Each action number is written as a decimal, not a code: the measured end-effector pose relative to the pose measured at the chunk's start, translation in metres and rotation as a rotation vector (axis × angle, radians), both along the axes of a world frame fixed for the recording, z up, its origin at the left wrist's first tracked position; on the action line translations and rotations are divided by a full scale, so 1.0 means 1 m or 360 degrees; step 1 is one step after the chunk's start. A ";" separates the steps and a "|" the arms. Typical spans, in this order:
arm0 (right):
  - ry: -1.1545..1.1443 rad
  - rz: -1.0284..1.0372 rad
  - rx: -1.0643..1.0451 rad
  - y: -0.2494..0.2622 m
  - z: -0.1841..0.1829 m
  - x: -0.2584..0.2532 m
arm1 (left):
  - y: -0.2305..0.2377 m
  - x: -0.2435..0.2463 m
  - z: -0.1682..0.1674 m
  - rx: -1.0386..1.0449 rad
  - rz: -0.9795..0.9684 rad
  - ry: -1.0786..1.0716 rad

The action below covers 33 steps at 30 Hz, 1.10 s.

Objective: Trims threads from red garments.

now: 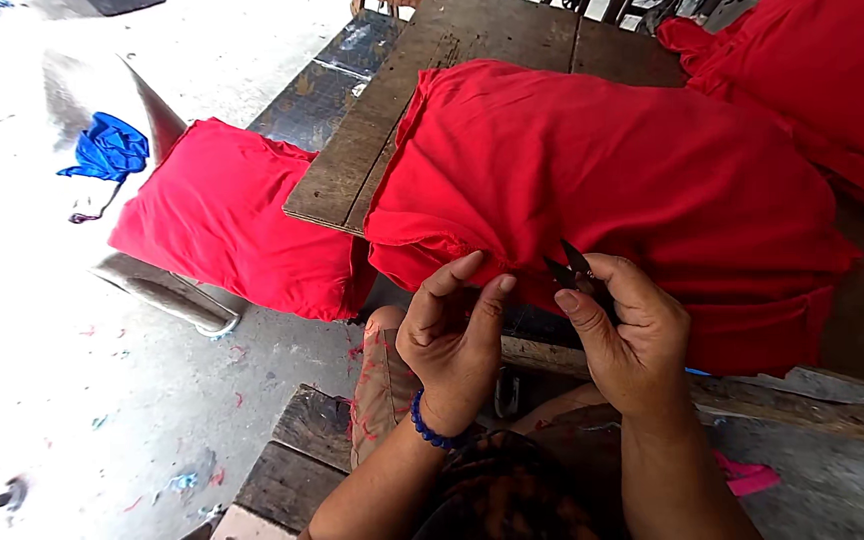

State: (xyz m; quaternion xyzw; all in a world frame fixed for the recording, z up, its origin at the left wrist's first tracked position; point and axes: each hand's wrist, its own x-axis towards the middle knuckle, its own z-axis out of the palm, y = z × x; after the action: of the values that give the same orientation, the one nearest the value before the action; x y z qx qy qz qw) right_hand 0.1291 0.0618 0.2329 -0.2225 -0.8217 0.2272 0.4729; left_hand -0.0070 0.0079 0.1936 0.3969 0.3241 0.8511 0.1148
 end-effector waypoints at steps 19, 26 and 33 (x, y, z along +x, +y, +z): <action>-0.0362 -0.0159 0.0551 -0.001 0.009 -0.025 | -0.009 -0.004 -0.009 0.0120 -0.0189 -0.0171; -0.0297 -0.0151 0.0438 0.001 0.004 -0.020 | -0.010 -0.003 -0.009 0.0107 -0.0253 -0.0286; -0.0133 0.0029 0.0241 0.002 -0.001 -0.011 | -0.012 -0.004 -0.004 -0.0050 -0.0253 -0.0438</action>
State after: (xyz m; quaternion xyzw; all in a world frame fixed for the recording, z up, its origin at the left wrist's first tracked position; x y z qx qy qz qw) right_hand 0.1182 0.0641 0.2315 -0.1880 -0.8576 0.1593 0.4515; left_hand -0.0110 -0.0039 0.1898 0.2991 0.2863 0.8804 0.2313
